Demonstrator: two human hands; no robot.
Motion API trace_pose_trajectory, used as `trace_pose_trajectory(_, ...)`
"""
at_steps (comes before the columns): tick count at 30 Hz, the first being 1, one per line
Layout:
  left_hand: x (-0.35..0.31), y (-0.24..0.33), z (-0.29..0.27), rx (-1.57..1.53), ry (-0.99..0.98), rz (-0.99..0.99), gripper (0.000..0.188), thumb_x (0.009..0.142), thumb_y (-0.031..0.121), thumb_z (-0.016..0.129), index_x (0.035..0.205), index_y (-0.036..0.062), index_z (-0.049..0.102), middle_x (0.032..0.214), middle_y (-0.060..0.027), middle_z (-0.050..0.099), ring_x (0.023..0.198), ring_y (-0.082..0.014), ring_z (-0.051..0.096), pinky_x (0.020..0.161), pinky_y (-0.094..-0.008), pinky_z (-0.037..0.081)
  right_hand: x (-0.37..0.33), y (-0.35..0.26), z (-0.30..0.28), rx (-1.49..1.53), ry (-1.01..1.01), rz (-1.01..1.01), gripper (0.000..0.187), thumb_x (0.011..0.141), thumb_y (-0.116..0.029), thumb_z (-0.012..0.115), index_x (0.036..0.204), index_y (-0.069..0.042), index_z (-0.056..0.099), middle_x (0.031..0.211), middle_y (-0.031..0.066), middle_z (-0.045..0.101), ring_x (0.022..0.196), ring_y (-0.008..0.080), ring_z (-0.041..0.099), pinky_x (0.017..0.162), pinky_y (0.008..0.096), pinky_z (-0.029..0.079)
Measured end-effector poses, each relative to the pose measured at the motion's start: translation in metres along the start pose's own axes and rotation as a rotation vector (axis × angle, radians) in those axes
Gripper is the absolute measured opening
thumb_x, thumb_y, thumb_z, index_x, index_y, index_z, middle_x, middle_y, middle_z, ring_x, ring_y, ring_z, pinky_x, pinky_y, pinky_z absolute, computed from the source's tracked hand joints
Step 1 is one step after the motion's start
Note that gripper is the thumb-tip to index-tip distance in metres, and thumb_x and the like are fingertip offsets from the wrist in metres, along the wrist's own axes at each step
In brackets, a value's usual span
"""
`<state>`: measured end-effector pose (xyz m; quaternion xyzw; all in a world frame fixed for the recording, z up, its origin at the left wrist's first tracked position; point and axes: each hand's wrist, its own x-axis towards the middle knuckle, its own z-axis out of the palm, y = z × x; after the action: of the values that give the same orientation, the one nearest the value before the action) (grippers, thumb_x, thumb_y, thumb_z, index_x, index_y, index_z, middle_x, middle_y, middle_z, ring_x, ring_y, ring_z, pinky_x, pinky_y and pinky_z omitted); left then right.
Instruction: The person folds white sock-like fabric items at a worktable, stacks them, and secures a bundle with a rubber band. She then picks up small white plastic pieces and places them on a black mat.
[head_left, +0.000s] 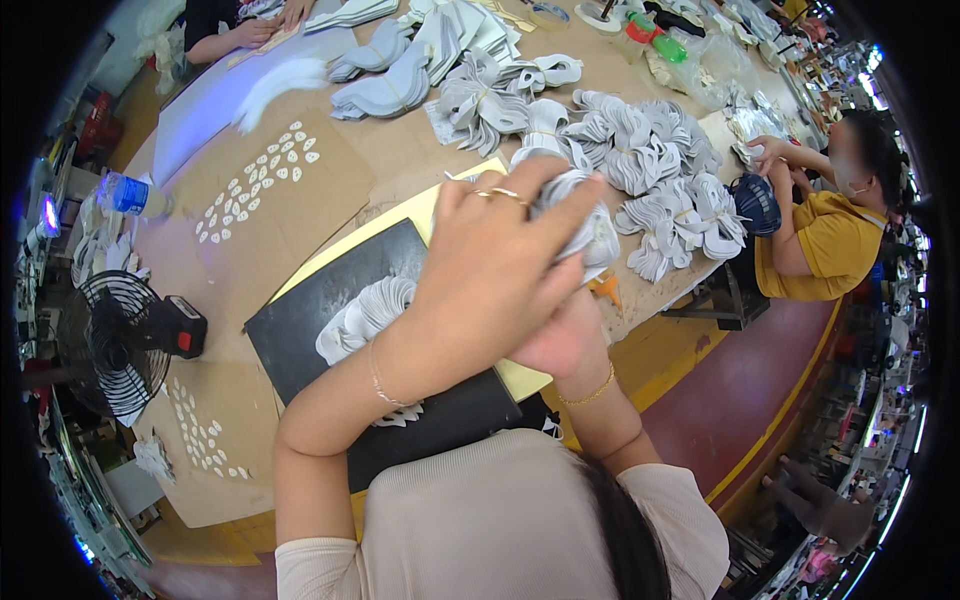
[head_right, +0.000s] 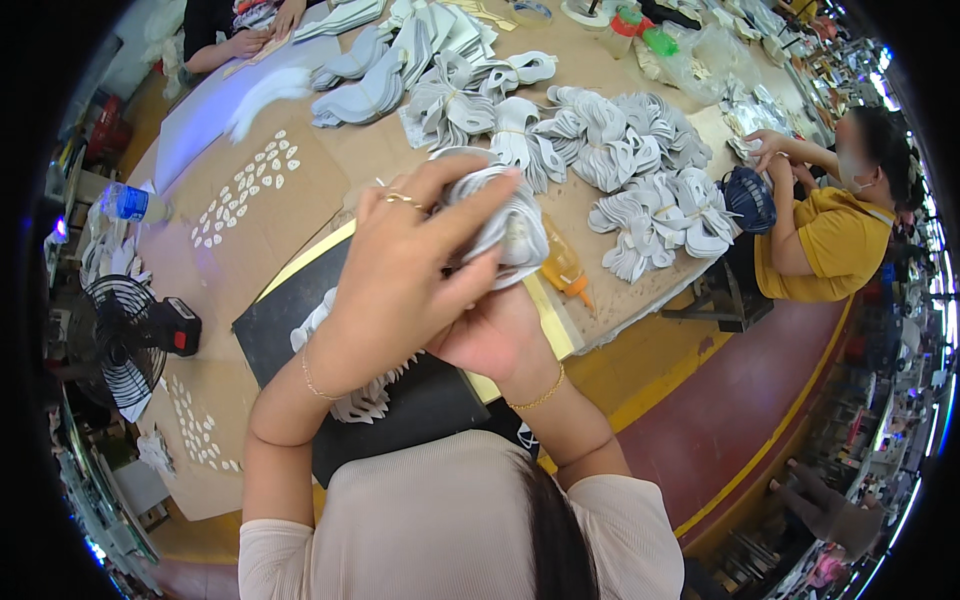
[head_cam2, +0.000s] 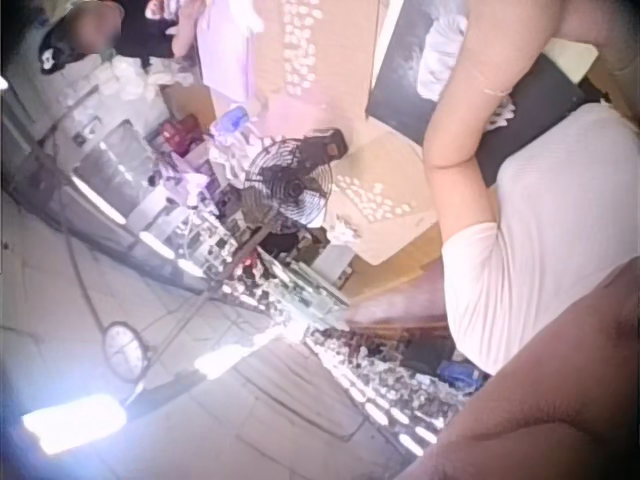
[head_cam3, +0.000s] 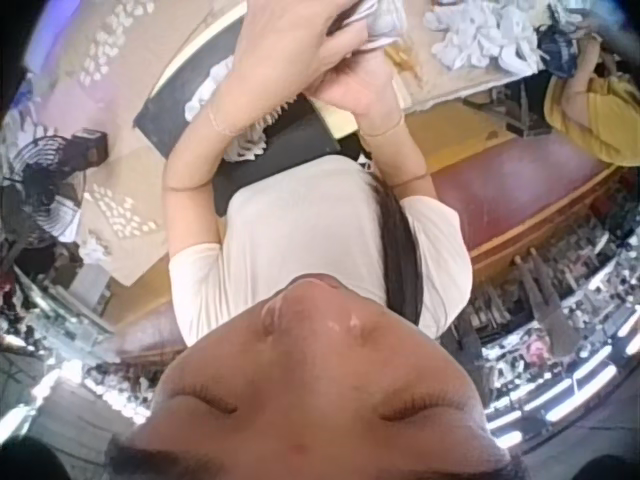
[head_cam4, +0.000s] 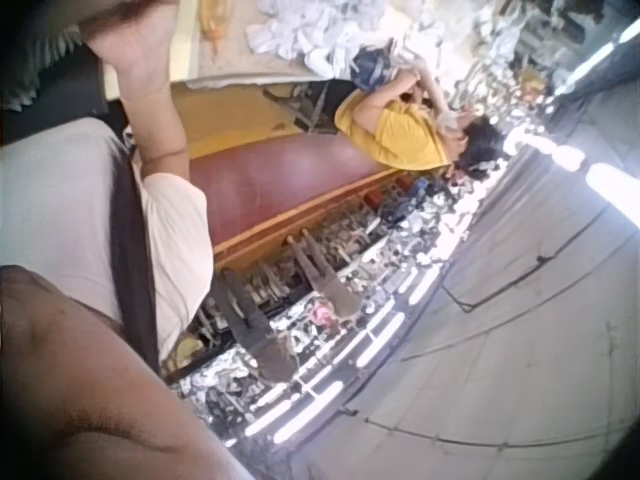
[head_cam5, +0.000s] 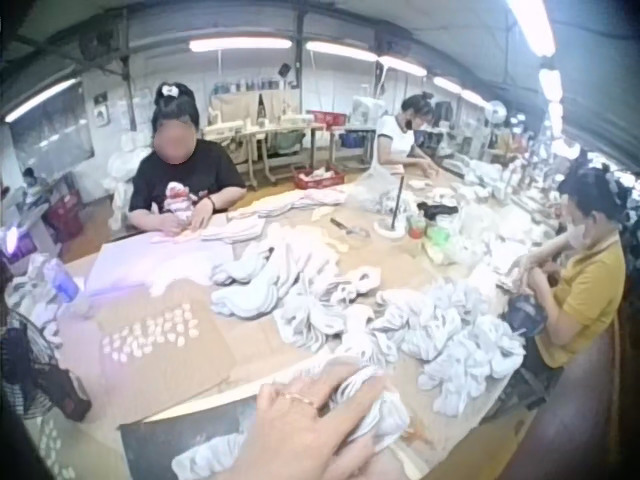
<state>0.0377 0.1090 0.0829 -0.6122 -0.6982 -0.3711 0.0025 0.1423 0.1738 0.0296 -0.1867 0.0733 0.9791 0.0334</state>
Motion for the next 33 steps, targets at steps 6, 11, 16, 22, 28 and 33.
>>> trace_pose_trajectory(6,-0.003,-0.07,-0.013,-0.814,0.183,-0.583,0.041,0.094,0.02,0.061,0.131,0.0028,0.057,0.111,-0.0105,0.066,0.093,-0.0164,0.065,0.076,-0.0282,0.053,-0.005,-0.003,-0.032,-0.281,-0.395,0.148,0.091,0.095,-0.071,0.021,0.13,0.007,0.05,0.119,0.0245,0.063,0.12,0.0366,0.056,0.102,0.0485,0.041)
trace_pose_trajectory(11,0.006,-0.124,-0.019,-0.847,0.214,-0.775,0.041,0.098,0.029,0.055,0.128,0.0009,0.058,0.101,-0.009,0.068,0.081,-0.0127,0.067,0.064,-0.0236,0.054,-0.035,-0.042,-0.061,-0.56,-0.415,-0.15,0.065,0.102,-0.051,0.033,0.125,0.005,0.053,0.109,0.0209,0.066,0.109,0.0336,0.062,0.1,0.0453,0.044)
trace_pose_trajectory(16,0.029,-0.152,0.009,-0.804,0.19,-0.747,0.037,0.098,0.033,0.054,0.12,0.0044,0.065,0.09,-0.0038,0.066,0.072,-0.0095,0.062,0.062,-0.0242,0.05,-0.062,-0.075,-0.05,-0.75,-0.319,-0.502,0.046,0.105,-0.033,0.034,0.12,0.005,0.053,0.101,0.0174,0.068,0.1,0.0292,0.064,0.095,0.0415,0.047)
trace_pose_trajectory(22,0.04,-0.201,0.083,-0.576,0.011,-0.717,0.046,0.098,0.032,0.055,0.133,0.0042,0.052,0.104,-0.006,0.061,0.077,-0.0122,0.057,0.068,-0.027,0.05,-0.058,-0.084,-0.011,-1.383,0.205,-0.827,0.028,0.098,-0.024,0.057,0.111,0.001,0.061,0.1,0.011,0.068,0.096,0.0173,0.064,0.086,0.0326,0.05)
trace_pose_trajectory(28,0.042,-0.223,0.14,-0.401,-0.077,-0.565,0.04,0.095,0.018,0.057,0.131,0.005,0.049,0.118,-0.0107,0.055,0.082,-0.0136,0.055,0.065,-0.0272,0.048,-0.041,-0.094,-0.008,-1.863,0.212,-0.772,0.026,0.094,-0.023,0.063,0.106,0.0,0.065,0.101,0.0079,0.07,0.094,0.0174,0.065,0.082,0.031,0.05)
trace_pose_trajectory(33,0.05,-0.21,0.146,-0.541,0.059,-0.514,0.037,0.085,0.004,0.053,0.121,-0.0011,0.053,0.122,-0.0225,0.057,0.117,-0.0337,0.054,0.1,-0.0384,0.042,-0.036,-0.112,-0.004,-2.029,0.412,-0.896,0.023,0.09,-0.021,0.066,0.106,-0.005,0.068,0.099,0.0077,0.07,0.088,0.0155,0.063,0.069,0.0296,0.049)
